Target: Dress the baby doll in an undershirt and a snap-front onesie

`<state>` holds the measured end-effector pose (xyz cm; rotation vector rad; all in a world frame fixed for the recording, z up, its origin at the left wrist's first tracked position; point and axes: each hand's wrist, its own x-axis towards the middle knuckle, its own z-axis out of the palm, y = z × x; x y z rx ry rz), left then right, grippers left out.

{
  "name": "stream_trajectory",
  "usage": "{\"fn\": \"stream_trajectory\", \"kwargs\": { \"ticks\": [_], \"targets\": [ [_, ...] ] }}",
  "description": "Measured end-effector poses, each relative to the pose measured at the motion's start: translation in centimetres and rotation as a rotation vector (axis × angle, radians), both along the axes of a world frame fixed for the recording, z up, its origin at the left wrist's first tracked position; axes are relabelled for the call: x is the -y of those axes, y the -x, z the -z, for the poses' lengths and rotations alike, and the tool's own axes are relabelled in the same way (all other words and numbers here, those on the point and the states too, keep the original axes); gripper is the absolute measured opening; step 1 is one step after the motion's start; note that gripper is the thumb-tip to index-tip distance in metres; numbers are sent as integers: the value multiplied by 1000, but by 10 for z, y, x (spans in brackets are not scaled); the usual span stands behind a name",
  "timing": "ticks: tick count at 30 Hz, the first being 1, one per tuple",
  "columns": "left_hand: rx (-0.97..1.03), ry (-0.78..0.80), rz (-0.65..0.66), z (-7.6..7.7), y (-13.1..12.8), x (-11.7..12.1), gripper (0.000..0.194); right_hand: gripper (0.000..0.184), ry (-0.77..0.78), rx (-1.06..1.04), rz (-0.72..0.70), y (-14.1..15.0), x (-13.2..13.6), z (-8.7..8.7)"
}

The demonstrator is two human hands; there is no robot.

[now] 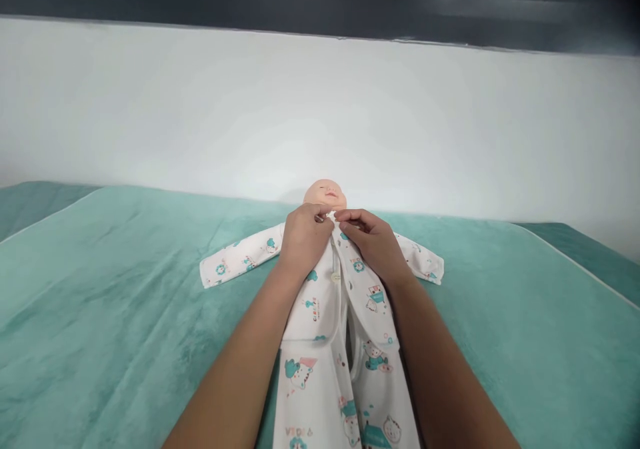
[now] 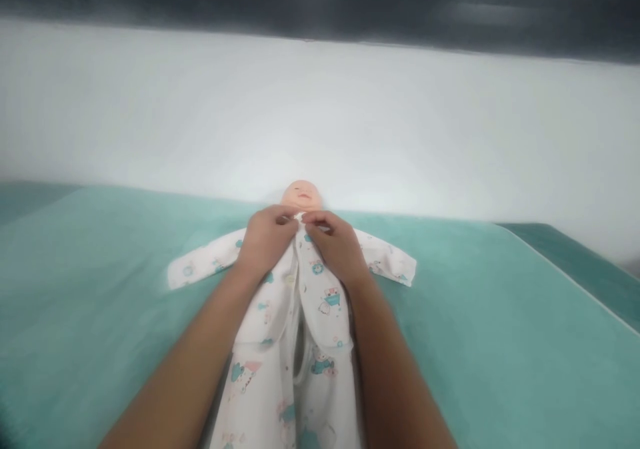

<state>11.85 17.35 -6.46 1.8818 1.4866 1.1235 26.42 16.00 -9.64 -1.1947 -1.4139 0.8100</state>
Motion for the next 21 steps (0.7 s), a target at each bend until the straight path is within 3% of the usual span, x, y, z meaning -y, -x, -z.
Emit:
{"fn": "stream_trajectory", "kwargs": {
  "ticks": [8, 16, 21],
  "targets": [
    [73, 40, 87, -1, 2, 0, 33, 15, 8, -20, -14, 1, 1, -2],
    [122, 61, 22, -2, 1, 1, 26, 16, 18, -14, 3, 3, 1, -4],
    [204, 132, 50, 0, 2, -2, 20, 18, 51, 29, 31, 3, 2, -4]
  ]
}}
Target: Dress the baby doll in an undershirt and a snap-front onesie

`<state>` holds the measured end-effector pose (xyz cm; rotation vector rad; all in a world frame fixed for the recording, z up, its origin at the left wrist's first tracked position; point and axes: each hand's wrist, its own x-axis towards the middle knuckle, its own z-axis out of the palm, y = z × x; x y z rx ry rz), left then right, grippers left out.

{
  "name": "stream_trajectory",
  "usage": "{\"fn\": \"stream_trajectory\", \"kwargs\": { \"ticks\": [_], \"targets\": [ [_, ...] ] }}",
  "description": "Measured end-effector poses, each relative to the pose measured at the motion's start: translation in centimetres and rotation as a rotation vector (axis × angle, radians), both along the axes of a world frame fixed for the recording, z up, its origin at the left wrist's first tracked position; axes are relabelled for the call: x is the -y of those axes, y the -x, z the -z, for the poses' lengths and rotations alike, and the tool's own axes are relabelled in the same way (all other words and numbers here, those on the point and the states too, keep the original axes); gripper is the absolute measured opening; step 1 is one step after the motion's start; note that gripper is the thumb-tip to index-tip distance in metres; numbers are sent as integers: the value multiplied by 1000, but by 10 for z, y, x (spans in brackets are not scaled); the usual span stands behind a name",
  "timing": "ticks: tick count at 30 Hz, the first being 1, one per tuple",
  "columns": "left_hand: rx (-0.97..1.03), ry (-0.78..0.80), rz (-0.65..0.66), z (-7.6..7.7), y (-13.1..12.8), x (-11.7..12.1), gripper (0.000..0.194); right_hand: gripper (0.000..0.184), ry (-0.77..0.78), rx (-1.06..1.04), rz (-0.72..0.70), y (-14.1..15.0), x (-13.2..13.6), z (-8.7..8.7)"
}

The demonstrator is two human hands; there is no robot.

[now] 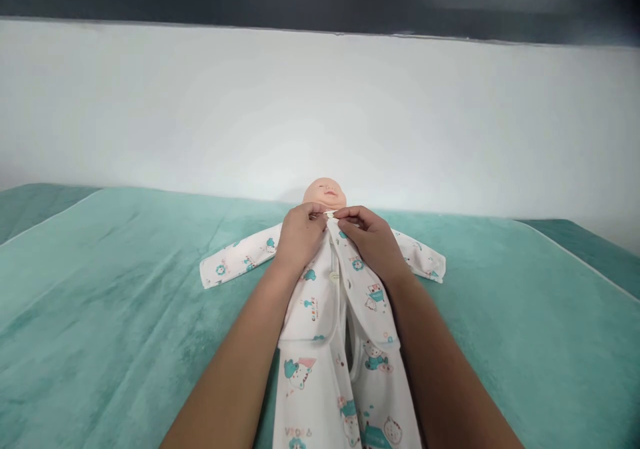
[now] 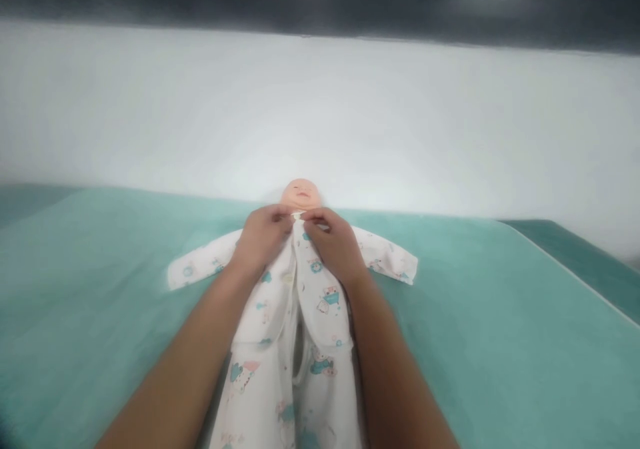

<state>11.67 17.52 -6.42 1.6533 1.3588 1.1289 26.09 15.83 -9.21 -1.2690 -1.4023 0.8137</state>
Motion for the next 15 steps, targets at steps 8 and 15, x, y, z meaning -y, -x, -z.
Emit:
{"fn": "stream_trajectory", "kwargs": {
  "ticks": [8, 15],
  "targets": [
    [-31, 34, -46, -2, -2, 0, 19, 18, -30, -27, -15, 0, -2, 0],
    [-49, 50, -27, -3, -1, 1, 19, 20, -47, -41, -49, 2, -2, -1]
  ]
}}
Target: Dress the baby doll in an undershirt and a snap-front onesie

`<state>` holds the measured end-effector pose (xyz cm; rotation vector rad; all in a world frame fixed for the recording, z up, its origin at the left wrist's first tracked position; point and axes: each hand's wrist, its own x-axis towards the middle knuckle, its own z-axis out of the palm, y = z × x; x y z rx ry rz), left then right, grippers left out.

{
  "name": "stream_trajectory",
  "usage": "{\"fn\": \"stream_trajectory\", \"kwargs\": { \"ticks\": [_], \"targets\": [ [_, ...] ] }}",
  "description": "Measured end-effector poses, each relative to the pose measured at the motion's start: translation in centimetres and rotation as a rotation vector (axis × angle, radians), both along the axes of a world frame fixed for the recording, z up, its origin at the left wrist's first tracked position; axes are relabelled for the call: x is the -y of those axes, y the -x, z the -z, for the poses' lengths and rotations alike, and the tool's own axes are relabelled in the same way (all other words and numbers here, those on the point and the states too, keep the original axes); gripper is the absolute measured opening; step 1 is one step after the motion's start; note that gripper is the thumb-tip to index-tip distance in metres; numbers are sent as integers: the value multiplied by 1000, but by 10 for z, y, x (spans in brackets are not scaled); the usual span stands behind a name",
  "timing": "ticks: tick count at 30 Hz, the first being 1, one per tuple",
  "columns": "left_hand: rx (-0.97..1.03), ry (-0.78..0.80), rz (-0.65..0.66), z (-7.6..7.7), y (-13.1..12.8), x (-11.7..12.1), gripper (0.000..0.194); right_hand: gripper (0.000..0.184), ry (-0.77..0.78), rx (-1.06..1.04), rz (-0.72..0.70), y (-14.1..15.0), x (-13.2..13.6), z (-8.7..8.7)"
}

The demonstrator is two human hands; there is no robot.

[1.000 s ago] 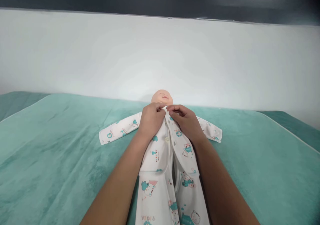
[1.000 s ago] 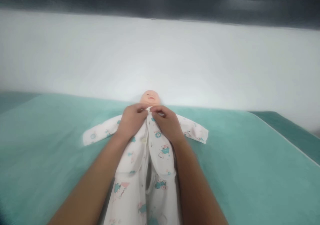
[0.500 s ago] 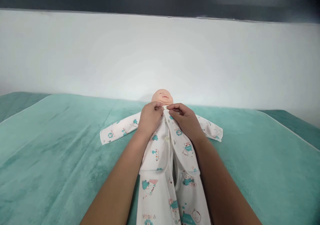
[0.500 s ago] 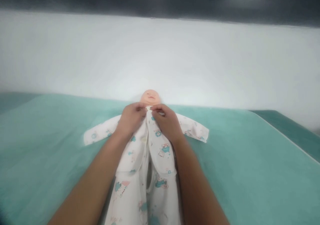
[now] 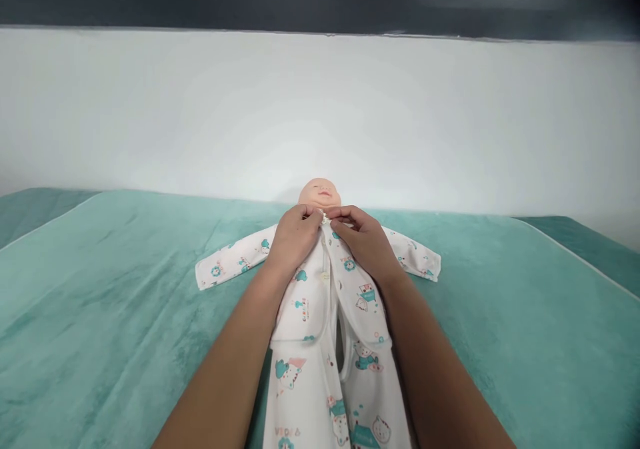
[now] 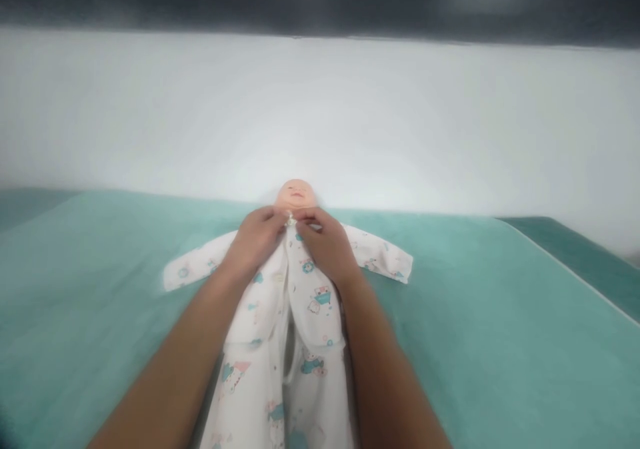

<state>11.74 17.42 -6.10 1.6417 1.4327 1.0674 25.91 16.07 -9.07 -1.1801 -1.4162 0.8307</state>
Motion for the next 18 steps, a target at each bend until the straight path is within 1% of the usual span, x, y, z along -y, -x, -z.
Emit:
{"fn": "stream_trajectory", "kwargs": {
  "ticks": [3, 6, 8, 10, 12, 13, 15, 18],
  "targets": [
    [5, -34, -88, 2, 0, 1, 10, 20, 9, 22, 29, 1, 3, -6],
    [29, -84, -164, 5, 0, 10, 16, 14, 14, 157, 113, 0, 11, -18],
    [67, -88, -142, 6, 2, 20, 16, 17, 26, 308, 124, -1, 21, -28],
    [85, -81, -97, 8, 4, 31, 16, 26, 85, 456, 53, -2, 33, -38],
    [62, -83, -65, 9, 6, 41, 17, 31, 159, 586, -17, -1, 45, -45],
    [44, -86, -56, 9, 7, 44, 18, 31, 186, 643, -29, 0, 50, -47],
    [8, -85, -50, 9, 7, 48, 18, 30, 201, 735, -8, 4, 56, -50],
    [-50, -64, -33, 6, 8, 49, 16, 26, 198, 802, 11, 9, 57, -50]
  ]
}}
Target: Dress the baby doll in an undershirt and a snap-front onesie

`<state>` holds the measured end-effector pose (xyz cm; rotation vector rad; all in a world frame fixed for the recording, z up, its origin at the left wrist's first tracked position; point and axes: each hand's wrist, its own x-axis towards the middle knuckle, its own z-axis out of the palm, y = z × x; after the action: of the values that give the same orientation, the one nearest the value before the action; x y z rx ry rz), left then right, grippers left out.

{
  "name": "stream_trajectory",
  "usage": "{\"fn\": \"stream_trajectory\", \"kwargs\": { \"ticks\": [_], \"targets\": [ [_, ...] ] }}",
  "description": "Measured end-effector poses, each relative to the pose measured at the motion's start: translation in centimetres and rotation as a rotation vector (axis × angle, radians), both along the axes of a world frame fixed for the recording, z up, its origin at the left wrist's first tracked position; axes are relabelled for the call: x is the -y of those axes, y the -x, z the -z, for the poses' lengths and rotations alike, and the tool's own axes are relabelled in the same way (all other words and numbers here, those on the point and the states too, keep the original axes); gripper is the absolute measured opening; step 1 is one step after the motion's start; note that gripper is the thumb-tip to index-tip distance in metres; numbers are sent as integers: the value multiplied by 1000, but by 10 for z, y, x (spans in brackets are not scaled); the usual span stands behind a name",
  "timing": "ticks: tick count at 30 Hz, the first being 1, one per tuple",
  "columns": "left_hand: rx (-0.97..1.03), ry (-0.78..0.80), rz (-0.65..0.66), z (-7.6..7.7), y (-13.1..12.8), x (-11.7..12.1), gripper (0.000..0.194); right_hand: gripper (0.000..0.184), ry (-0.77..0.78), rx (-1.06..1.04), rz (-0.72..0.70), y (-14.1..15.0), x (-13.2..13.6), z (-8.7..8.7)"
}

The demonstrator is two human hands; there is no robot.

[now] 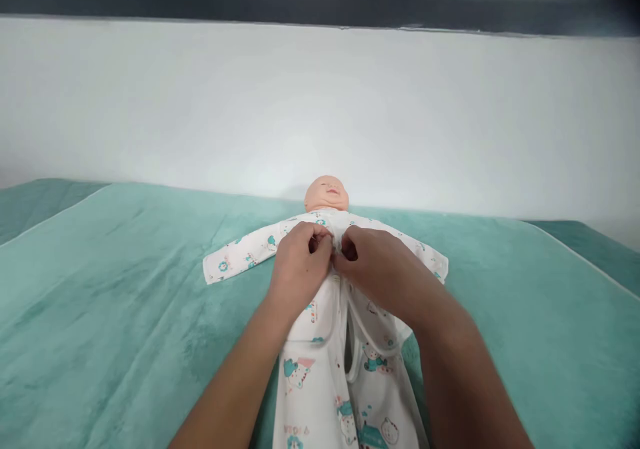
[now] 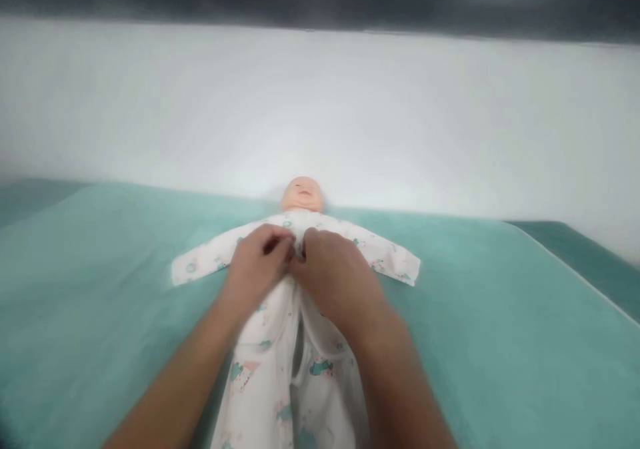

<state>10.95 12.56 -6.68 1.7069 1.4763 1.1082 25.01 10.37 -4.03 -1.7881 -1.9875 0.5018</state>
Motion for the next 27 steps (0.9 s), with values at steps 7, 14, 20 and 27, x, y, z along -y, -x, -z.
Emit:
{"fn": "stream_trajectory", "kwargs": {
  "ticks": [7, 14, 20, 27],
  "targets": [
    [54, 195, 151, -16, 13, -1, 10, 23, 133, -305, -83, -17, -17, 4],
    [159, 246, 192, -16, 16, -2, 13, 16, 179, -593, -178, -27, -26, 16],
    [229, 231, 176, -14, 12, -1, 9, 18, 206, -655, -191, -29, -27, 19],
    [259, 219, 130, -9, 6, -3, 10, 21, 233, -704, -207, -29, -27, 19]
  ]
}}
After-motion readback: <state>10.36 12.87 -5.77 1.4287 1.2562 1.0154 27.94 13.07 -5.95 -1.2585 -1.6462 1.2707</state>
